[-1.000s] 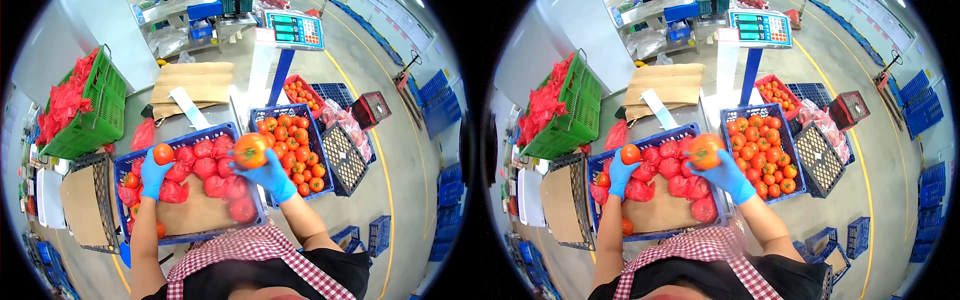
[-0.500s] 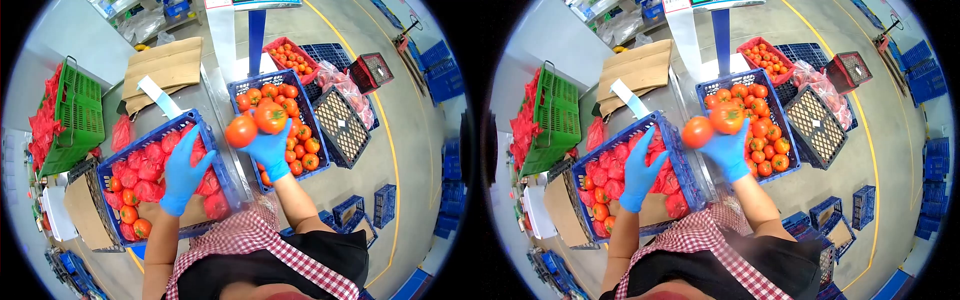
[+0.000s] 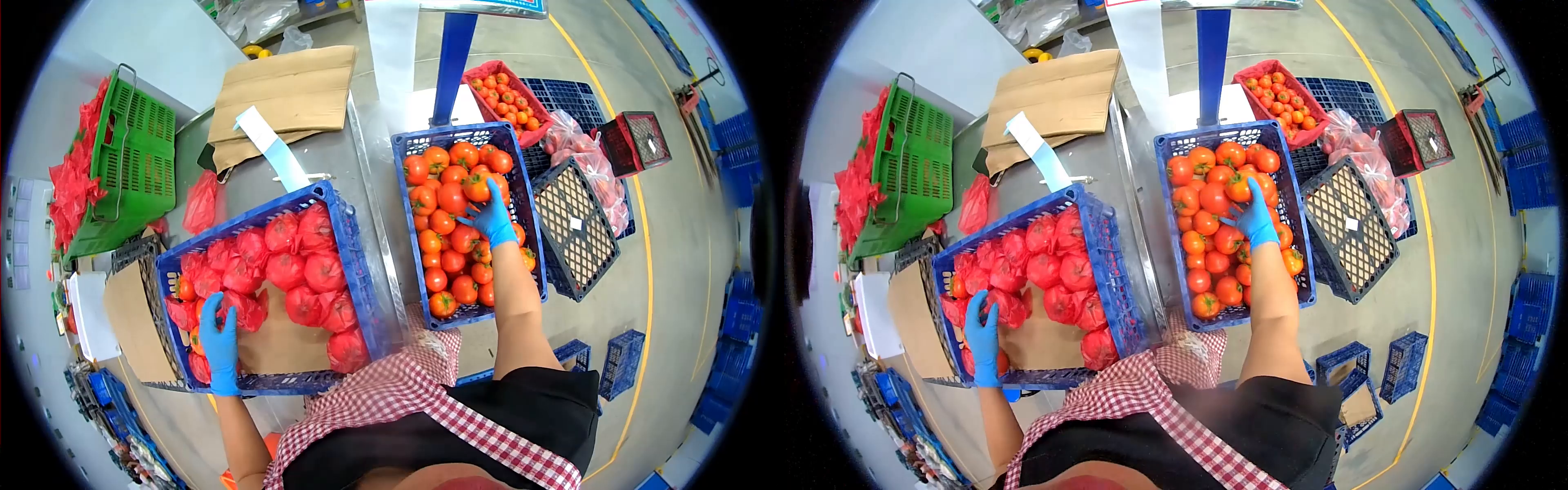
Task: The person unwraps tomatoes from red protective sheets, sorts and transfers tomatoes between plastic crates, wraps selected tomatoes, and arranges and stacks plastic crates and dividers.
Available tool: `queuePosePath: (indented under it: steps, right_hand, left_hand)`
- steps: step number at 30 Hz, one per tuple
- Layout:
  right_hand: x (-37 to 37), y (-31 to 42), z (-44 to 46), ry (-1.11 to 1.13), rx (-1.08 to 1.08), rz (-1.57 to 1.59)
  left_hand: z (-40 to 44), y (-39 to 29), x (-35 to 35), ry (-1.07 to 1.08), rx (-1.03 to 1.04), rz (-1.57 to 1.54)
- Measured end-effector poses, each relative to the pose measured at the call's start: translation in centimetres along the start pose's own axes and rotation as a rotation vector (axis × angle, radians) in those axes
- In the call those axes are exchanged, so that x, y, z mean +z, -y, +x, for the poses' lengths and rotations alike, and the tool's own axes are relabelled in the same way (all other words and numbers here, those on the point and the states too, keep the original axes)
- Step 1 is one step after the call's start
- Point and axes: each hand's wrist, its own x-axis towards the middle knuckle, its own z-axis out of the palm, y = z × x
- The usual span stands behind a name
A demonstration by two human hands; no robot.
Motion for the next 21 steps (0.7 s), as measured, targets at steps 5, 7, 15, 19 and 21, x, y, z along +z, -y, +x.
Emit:
queuePosePath:
  steps: [5, 7, 15, 19, 21]
  right_hand:
    - [1.6, 1.1, 3.3, -0.081, 0.063, -0.028]
    - [1.1, 1.3, 5.1, -0.149, 0.104, 0.008]
    - [1.7, -2.0, -0.3, -0.017, -0.22, -0.533]
    - [12.1, -4.8, -7.5, 0.251, -0.589, -0.723]
    - [20.0, -7.3, -13.9, 0.431, -0.725, -0.81]
  left_hand:
    - [-0.1, 3.6, -1.1, -0.029, 0.02, 0.133]
    - [-0.1, 5.8, -1.4, -0.047, 0.051, 0.354]
    - [-1.0, 7.2, -1.6, -0.03, 0.322, 0.75]
    - [2.2, 9.6, -1.0, -0.034, 0.18, 0.587]
    - [2.4, 9.0, -1.2, -0.005, 0.182, 0.598]
